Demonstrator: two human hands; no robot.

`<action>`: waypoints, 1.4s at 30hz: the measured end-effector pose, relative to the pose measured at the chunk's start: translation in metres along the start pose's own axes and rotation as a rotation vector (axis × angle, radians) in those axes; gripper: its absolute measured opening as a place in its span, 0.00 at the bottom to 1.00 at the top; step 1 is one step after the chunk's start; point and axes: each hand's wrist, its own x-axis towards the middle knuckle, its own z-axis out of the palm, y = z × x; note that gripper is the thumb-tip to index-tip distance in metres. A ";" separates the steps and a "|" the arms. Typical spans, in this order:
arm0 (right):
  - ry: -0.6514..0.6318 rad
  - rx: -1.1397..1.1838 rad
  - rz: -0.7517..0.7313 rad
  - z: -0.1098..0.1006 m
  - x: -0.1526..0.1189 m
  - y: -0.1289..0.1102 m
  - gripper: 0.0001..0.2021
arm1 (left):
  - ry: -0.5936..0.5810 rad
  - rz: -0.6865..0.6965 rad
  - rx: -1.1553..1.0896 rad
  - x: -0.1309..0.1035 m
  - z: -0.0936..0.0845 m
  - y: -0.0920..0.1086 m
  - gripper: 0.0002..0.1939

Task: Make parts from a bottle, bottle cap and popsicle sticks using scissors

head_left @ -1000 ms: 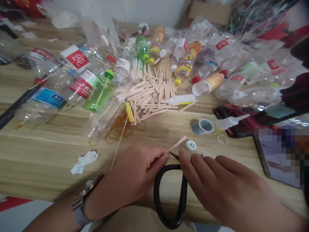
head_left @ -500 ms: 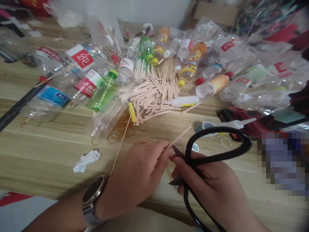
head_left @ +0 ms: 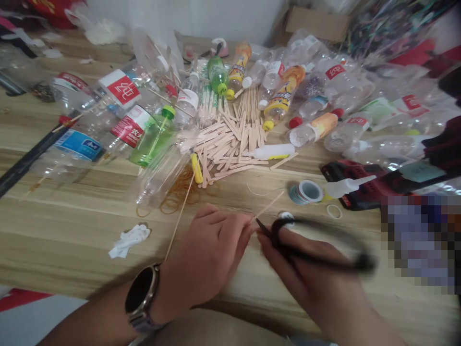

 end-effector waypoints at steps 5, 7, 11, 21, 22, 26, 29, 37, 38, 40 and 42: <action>0.028 -0.705 -0.532 -0.014 -0.001 0.026 0.16 | -0.306 -0.449 -0.316 0.006 -0.009 0.004 0.18; -0.012 -0.810 -0.603 -0.019 -0.003 0.029 0.16 | -0.371 -0.515 -0.388 0.009 -0.011 0.004 0.19; -0.092 -0.836 -0.661 -0.029 -0.005 0.024 0.17 | -0.489 -0.516 -0.400 0.015 -0.016 0.001 0.17; -0.101 -0.849 -0.710 -0.051 -0.004 0.030 0.19 | -0.589 -0.559 -0.470 0.021 -0.022 -0.008 0.13; -0.076 -0.794 -0.678 -0.051 -0.005 0.034 0.19 | -0.588 -0.564 -0.496 0.021 -0.022 -0.008 0.14; -0.049 -0.409 -0.433 -0.043 -0.012 0.034 0.15 | -0.549 -0.537 -0.531 0.020 -0.020 -0.004 0.15; -0.071 -0.157 -0.235 -0.031 -0.016 0.020 0.11 | -0.468 -0.486 -0.475 0.017 -0.019 0.001 0.14; -0.158 0.431 0.376 -0.003 -0.018 -0.005 0.22 | -0.323 -0.357 -0.295 0.007 -0.015 0.010 0.14; -0.166 0.441 0.401 -0.002 -0.019 -0.004 0.23 | -0.307 -0.337 -0.269 0.006 -0.015 0.010 0.13; -0.213 0.489 0.439 -0.001 -0.019 -0.001 0.24 | -0.283 -0.298 -0.218 0.006 -0.014 0.010 0.13; -0.245 0.549 0.465 0.000 -0.019 0.001 0.25 | -0.267 -0.258 -0.167 0.005 -0.012 0.010 0.13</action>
